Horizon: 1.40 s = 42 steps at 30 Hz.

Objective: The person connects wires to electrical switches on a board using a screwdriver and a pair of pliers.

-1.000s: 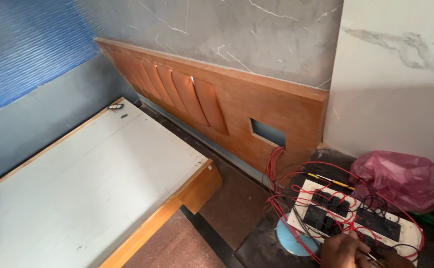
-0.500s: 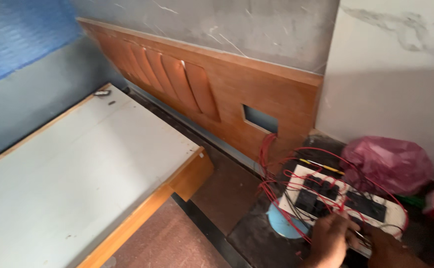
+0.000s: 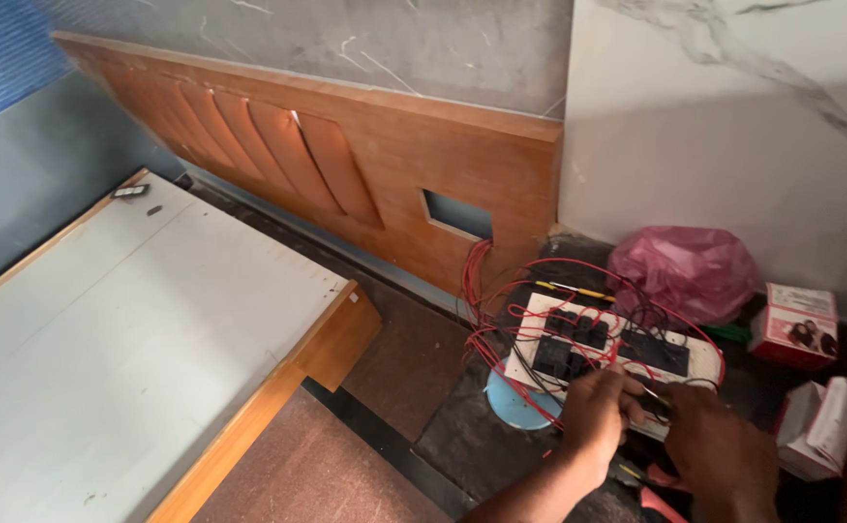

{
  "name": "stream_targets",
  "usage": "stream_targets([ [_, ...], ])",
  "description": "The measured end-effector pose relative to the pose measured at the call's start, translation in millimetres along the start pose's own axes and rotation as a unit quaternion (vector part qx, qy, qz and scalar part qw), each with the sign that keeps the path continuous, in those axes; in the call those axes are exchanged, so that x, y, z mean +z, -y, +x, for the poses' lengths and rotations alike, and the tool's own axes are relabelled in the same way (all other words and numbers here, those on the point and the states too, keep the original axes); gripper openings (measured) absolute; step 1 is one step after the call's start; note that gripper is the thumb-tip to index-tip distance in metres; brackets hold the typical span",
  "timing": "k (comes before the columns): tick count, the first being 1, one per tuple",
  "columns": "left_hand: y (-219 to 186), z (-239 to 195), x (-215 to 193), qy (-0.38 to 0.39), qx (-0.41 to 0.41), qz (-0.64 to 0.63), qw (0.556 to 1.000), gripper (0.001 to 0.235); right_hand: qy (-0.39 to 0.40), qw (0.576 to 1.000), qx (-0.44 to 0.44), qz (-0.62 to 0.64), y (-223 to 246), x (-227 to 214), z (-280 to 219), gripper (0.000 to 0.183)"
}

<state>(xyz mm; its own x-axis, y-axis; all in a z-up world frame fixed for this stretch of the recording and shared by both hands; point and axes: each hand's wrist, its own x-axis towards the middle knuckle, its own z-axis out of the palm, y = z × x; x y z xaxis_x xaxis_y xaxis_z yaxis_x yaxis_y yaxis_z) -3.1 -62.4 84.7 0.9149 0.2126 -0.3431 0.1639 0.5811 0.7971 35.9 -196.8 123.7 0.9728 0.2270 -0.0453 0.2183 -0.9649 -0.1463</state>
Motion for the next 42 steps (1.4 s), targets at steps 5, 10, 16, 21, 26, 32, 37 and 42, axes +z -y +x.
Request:
stream_targets([
  [5,-9,-7,1,-0.026,-0.04,0.014,0.999,0.037,-0.024,0.999,-0.034,0.006,2,-3,-6,0.042],
  [10,-16,-7,-1,-0.031,-0.037,0.028,0.998,0.039,-0.05,0.998,-0.032,0.037,4,-9,-8,0.03],
  [16,-6,-11,0,-0.044,-0.034,-0.014,0.998,0.036,-0.052,0.995,-0.087,0.018,-2,-5,-9,0.032],
  [21,-2,-5,4,-0.057,-0.007,-0.025,0.998,0.031,-0.018,0.996,-0.079,0.043,-8,8,-1,0.031],
  [26,9,0,14,-0.106,0.004,-0.033,0.994,0.032,-0.017,0.993,-0.103,0.054,-18,12,7,0.036],
  [32,18,-3,11,-0.099,0.03,-0.008,0.995,0.038,0.047,0.991,-0.111,0.061,-14,5,2,0.045],
  [37,20,1,10,-0.083,0.035,-0.01,0.996,0.04,0.102,0.991,-0.076,0.038,-7,-10,1,0.049],
  [42,24,5,6,-0.063,0.033,-0.023,0.997,0.038,0.045,0.994,-0.092,0.035,-12,-4,3,0.042],
])
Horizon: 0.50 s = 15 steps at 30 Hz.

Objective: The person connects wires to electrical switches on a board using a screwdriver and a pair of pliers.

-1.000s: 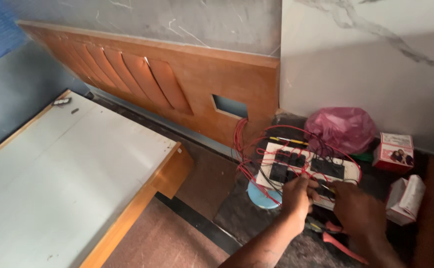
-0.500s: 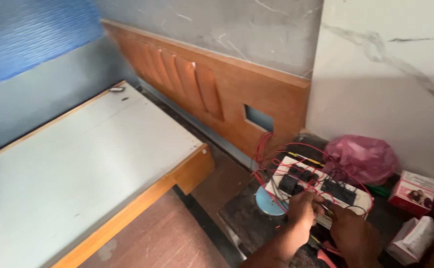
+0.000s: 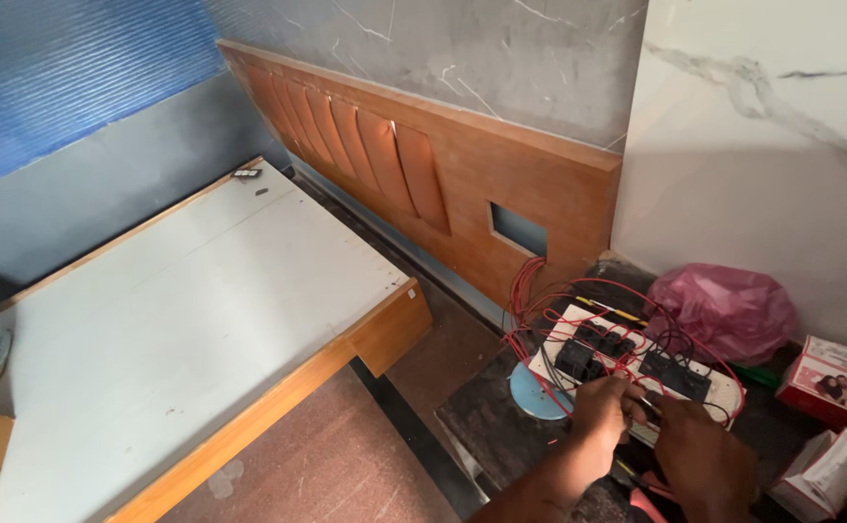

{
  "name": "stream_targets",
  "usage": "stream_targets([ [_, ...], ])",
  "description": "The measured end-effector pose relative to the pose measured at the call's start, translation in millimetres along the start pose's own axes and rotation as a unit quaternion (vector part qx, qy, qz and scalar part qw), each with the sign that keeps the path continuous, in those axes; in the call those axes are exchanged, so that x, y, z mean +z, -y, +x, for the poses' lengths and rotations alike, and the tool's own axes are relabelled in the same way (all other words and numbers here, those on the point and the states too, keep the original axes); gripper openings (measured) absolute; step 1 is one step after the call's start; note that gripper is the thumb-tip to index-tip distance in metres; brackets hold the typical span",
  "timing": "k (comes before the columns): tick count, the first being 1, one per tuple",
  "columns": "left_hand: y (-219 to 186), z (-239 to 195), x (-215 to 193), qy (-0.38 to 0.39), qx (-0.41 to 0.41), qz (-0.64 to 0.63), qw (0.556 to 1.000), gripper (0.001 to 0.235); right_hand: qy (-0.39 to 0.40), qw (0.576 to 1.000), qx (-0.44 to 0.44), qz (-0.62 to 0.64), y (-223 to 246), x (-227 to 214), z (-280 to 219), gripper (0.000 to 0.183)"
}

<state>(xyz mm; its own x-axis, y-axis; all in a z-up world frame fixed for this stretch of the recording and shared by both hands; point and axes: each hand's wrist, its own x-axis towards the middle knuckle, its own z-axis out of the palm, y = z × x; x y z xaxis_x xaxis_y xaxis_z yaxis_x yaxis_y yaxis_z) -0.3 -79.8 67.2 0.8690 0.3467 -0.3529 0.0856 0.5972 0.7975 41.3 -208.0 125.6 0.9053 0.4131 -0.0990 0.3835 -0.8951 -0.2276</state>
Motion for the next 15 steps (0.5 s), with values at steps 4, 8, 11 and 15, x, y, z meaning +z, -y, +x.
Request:
stream_targets([
  [4,-2,0,2,-0.015,-0.031,0.012,0.999,0.036,0.035,0.999,0.028,-0.025,-2,5,4,0.039],
  [8,-4,-7,7,0.012,0.084,0.047,0.995,0.037,-0.036,0.999,-0.011,0.001,-7,20,5,0.037],
  [11,-11,-25,17,0.044,0.197,0.13,0.971,0.039,-0.034,0.995,-0.03,0.094,-19,37,4,0.034],
  [15,-32,-44,25,-0.037,0.246,0.198,0.948,0.027,-0.14,0.961,-0.176,0.158,-39,66,-14,0.039],
])
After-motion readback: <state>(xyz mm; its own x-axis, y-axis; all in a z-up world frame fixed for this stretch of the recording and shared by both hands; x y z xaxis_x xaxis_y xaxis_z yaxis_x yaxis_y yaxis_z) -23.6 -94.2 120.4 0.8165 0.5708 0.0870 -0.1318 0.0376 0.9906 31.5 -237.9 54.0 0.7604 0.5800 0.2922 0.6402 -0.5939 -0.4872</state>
